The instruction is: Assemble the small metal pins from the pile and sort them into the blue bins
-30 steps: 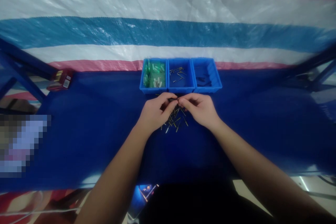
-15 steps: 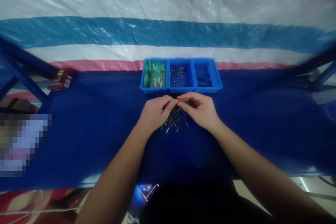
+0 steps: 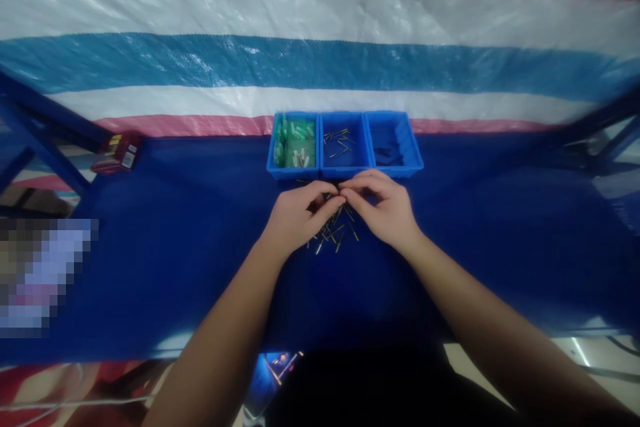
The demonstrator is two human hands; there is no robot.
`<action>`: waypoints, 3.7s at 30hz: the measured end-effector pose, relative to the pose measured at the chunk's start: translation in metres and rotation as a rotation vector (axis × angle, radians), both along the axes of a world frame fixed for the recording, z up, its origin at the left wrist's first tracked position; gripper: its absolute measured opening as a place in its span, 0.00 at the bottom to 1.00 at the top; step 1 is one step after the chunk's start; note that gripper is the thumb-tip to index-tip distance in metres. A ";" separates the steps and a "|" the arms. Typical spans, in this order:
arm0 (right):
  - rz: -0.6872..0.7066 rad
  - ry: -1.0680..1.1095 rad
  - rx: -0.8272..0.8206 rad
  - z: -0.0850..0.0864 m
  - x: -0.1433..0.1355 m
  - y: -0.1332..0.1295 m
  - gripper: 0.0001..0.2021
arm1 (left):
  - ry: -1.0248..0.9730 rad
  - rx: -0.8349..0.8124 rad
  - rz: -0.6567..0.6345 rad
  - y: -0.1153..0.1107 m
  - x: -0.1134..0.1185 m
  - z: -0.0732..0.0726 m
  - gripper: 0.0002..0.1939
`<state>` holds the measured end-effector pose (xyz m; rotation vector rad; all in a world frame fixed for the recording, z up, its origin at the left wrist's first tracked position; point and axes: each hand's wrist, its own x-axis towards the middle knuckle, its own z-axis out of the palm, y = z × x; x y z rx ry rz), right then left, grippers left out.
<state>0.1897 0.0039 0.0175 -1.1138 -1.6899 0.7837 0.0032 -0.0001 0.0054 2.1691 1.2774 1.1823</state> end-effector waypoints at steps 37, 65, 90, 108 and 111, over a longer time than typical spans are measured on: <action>0.095 0.037 -0.283 0.003 0.002 -0.001 0.22 | -0.006 -0.011 -0.049 -0.003 0.001 0.002 0.08; 0.086 -0.023 -0.200 0.002 0.004 -0.002 0.21 | -0.045 0.004 -0.042 0.000 -0.001 -0.003 0.09; 0.099 0.004 -0.247 0.003 0.003 -0.001 0.23 | -0.037 -0.045 -0.021 -0.001 -0.001 -0.001 0.10; 0.065 -0.009 -0.154 0.002 -0.002 -0.003 0.07 | 0.056 -0.050 -0.020 0.000 -0.003 0.003 0.11; 0.090 -0.018 -0.172 0.003 -0.001 -0.003 0.07 | 0.014 -0.038 -0.015 -0.001 -0.002 0.002 0.10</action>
